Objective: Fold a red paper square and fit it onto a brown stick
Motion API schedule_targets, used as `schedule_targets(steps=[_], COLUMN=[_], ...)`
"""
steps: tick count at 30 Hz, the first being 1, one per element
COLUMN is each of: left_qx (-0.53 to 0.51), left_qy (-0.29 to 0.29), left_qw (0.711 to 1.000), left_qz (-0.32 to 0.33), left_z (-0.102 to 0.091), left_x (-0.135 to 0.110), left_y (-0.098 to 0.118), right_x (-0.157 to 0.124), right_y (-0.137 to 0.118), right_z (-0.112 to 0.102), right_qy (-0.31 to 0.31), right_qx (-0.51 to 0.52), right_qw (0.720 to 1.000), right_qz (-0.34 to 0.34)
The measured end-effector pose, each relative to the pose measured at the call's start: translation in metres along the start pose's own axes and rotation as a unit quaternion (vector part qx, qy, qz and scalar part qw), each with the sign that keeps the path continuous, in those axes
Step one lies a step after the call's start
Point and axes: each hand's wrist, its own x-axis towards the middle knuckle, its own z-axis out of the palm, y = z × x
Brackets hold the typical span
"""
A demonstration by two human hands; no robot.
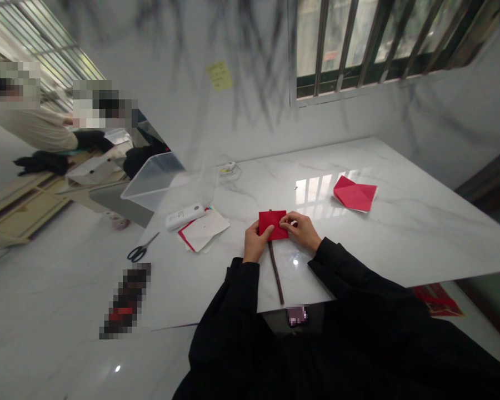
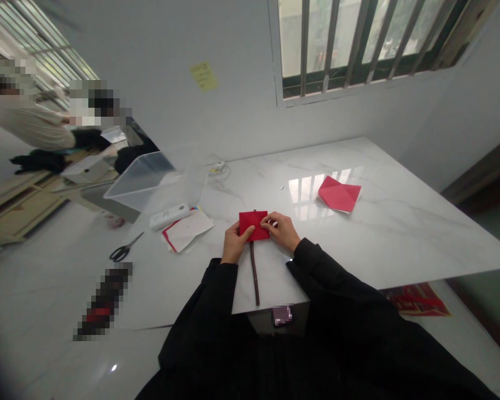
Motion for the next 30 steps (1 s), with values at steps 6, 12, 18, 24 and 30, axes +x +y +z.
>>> schedule_targets(steps=[6, 12, 18, 24, 30], left_qx=[0.02, 0.01, -0.016, -0.039, -0.045], left_qy=[0.003, 0.028, 0.038, 0.03, 0.023], left_qw=[1.0, 1.0, 0.999, 0.999, 0.999], left_qz=[0.013, 0.006, -0.005, -0.016, -0.022], left_z=[-0.0003, -0.0013, -0.001, -0.0005, -0.001], left_x=[0.0013, 0.0033, 0.0034, 0.0018, -0.0005], left_y=[-0.0015, -0.0057, -0.006, -0.0079, -0.0068], right_x=[-0.0002, 0.0004, 0.0004, -0.0002, -0.0007], right_y=[0.0013, -0.0008, -0.0028, -0.0014, -0.0013], right_z=[0.0008, 0.0001, 0.0001, 0.0047, 0.0061], right_qy=[0.004, 0.001, -0.018, -0.016, -0.019], right_qx=[0.0, 0.039, 0.057, 0.072, 0.072], right_qw=[1.0, 0.999, 0.998, 0.997, 0.997], right_qz=[0.0, 0.02, -0.017, -0.011, -0.021])
